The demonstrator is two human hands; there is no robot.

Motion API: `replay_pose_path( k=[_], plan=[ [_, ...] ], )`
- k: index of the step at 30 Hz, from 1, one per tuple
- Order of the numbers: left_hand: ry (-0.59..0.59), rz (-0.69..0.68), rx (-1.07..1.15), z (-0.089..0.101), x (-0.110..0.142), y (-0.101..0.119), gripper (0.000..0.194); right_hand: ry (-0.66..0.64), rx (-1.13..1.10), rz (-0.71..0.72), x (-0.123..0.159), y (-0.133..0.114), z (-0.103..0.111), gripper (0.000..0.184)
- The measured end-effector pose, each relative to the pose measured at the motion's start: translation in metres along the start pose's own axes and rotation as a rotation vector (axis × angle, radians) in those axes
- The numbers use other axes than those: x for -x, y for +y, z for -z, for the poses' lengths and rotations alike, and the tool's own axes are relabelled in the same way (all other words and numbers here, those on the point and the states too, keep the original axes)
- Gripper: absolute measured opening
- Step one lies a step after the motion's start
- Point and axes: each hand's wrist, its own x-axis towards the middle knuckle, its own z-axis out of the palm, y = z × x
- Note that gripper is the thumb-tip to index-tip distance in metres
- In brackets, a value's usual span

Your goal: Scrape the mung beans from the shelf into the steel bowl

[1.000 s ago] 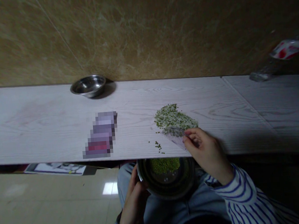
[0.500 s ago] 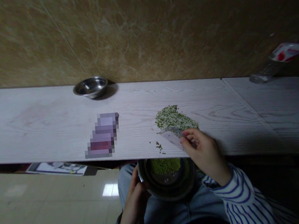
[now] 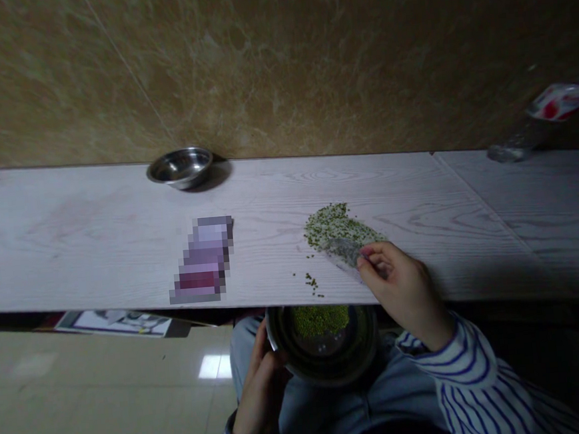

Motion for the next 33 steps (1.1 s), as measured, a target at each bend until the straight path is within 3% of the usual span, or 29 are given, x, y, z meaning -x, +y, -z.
replay_pose_path(
  k=[11,21,27,33],
  plan=[
    [0.011,-0.049,-0.013,0.008,-0.002,0.009,0.074,-0.095,0.086,0.141,-0.011,-0.009,0.000,0.017],
    [-0.060,-0.125,-0.034,0.034,-0.007,0.012,0.062,-0.257,0.167,0.184,-0.023,-0.024,-0.011,0.021],
    [-0.044,-0.172,-0.090,0.031,0.000,0.022,0.057,-0.250,0.146,0.212,-0.030,-0.031,-0.021,0.021],
    [-0.038,-0.162,-0.095,0.031,0.003,0.024,0.055,-0.324,0.060,0.273,-0.031,-0.036,-0.027,0.019]
  ],
)
